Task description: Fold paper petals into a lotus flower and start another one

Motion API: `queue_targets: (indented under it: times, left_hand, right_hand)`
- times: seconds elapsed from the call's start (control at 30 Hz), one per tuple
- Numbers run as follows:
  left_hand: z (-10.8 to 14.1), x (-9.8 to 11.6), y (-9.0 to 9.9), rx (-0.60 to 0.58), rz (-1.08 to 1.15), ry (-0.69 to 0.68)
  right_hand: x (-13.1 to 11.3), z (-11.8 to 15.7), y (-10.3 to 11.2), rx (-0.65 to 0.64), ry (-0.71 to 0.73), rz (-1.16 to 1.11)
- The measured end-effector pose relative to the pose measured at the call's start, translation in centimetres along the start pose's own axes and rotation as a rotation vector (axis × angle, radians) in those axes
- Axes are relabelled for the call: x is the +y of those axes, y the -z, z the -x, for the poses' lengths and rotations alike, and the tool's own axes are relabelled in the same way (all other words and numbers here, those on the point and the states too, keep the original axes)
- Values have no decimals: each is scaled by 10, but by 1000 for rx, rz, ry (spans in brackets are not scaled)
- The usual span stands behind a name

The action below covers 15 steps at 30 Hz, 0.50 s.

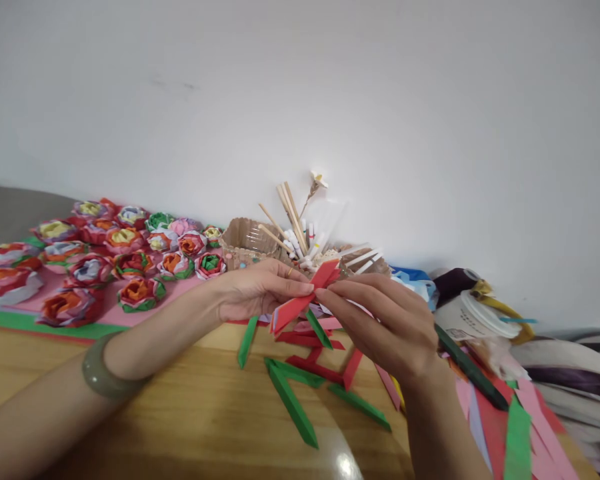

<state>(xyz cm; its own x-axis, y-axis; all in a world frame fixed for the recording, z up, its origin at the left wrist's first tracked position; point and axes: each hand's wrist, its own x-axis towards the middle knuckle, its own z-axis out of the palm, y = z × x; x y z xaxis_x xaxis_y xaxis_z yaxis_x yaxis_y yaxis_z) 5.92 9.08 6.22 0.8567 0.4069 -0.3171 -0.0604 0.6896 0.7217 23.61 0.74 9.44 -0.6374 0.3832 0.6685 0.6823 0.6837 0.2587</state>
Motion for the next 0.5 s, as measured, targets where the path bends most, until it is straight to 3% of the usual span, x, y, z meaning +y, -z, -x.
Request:
queue_targets:
  times: [0.33, 0.5]
  left_hand:
    - [0, 1, 2, -75, -14, -6]
    - [-2, 1, 1, 14, -9, 9]
  right_hand:
    - [1, 2, 0, -41, 44, 31]
    - [-1, 2, -2, -78, 25, 3]
